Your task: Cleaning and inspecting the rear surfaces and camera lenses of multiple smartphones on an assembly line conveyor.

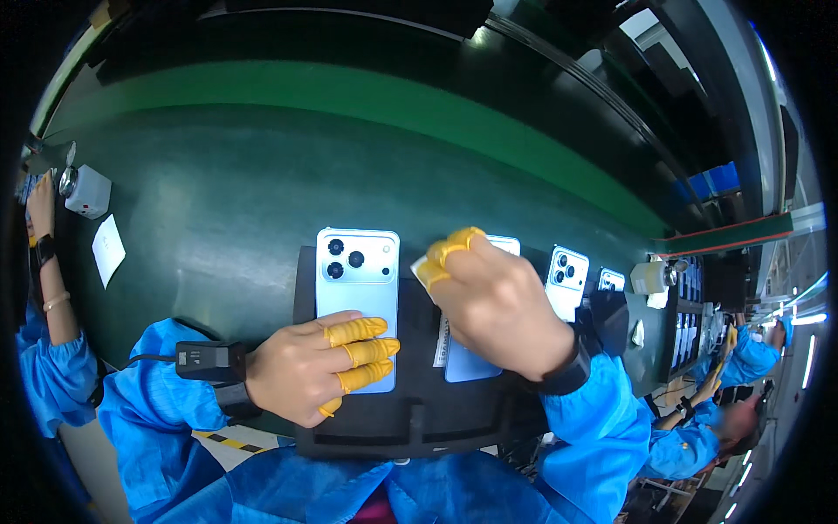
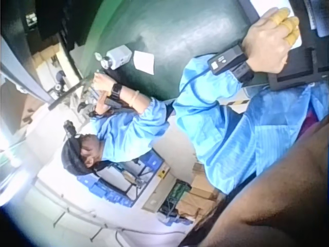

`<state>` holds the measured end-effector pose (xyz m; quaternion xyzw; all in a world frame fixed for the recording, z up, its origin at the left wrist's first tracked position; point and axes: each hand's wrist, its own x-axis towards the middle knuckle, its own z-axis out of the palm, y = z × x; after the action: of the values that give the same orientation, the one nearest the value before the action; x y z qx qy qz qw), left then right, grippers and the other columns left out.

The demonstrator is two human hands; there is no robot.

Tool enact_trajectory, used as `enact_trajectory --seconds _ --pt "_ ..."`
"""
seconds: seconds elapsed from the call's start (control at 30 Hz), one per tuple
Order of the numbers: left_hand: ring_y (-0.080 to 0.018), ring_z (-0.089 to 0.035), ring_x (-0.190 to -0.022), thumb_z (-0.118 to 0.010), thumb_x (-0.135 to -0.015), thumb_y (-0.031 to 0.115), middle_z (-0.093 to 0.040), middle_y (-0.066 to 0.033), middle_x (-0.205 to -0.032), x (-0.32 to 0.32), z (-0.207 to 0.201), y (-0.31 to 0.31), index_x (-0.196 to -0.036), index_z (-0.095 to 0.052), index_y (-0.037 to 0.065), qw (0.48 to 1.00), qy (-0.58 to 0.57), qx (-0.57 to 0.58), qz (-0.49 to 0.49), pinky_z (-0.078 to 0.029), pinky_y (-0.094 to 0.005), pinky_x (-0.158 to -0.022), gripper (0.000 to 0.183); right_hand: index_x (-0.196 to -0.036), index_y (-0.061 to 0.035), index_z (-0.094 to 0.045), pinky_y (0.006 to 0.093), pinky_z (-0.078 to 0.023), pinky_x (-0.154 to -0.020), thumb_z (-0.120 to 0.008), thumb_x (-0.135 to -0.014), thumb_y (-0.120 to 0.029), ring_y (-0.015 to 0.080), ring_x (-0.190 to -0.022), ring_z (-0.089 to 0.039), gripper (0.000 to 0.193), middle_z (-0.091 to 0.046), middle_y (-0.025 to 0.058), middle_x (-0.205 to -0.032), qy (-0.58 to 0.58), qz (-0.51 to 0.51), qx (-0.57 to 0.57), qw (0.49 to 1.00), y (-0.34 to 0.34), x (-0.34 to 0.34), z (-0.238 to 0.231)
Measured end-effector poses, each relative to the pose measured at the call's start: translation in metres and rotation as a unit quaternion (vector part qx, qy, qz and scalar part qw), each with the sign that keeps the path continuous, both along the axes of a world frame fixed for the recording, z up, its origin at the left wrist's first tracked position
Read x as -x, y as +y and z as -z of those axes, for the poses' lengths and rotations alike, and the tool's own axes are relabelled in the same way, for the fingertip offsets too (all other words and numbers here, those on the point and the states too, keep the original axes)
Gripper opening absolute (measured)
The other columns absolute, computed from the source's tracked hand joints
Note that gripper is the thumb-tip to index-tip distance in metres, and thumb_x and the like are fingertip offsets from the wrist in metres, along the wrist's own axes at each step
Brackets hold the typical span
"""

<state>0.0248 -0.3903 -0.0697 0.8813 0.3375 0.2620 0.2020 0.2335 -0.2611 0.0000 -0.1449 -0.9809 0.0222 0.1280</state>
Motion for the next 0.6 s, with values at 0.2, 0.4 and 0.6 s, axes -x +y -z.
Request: enact_trajectory --seconds 0.2,0.4,0.6 --pt "-0.0267 -0.052 -0.122 -0.065 -0.055 0.012 -0.059 -0.0101 -0.126 0.000 -0.001 0.002 -0.110 -0.067 0.006 1.000 -0.007 -0.003 0.010 -0.037 -0.0384 -0.110 0.055 -0.078 0.0005 -0.066 0.0367 -0.051 -0.064 -0.064 -0.061 0.003 0.0302 -0.074 -0.058 0.018 -0.058 0.0135 -0.082 0.090 -0.007 0.034 0.995 0.007 0.031 0.019" --pt "-0.0260 -0.054 -0.120 -0.066 -0.056 0.012 -0.062 -0.0096 -0.120 0.001 0.003 -0.003 -0.110 -0.068 0.008 1.000 -0.010 0.010 -0.008 -0.038 -0.0383 -0.109 0.054 -0.081 0.0018 -0.068 0.0316 -0.054 -0.064 -0.066 -0.061 -0.001 0.0276 -0.077 -0.062 0.021 -0.055 0.0107 -0.076 -0.012 -0.018 0.126 0.992 -0.036 0.004 0.008" --pt "-0.0254 -0.056 -0.118 -0.067 -0.058 0.012 -0.062 -0.0081 -0.120 0.003 -0.005 0.000 -0.110 -0.069 0.007 1.000 -0.004 0.003 -0.001 -0.037 -0.0386 -0.109 0.053 -0.080 0.0012 -0.067 0.0336 -0.053 -0.067 -0.066 -0.059 -0.004 0.0271 -0.077 -0.059 0.021 -0.057 0.0103 -0.081 0.090 -0.054 0.070 0.992 -0.018 0.029 0.013"
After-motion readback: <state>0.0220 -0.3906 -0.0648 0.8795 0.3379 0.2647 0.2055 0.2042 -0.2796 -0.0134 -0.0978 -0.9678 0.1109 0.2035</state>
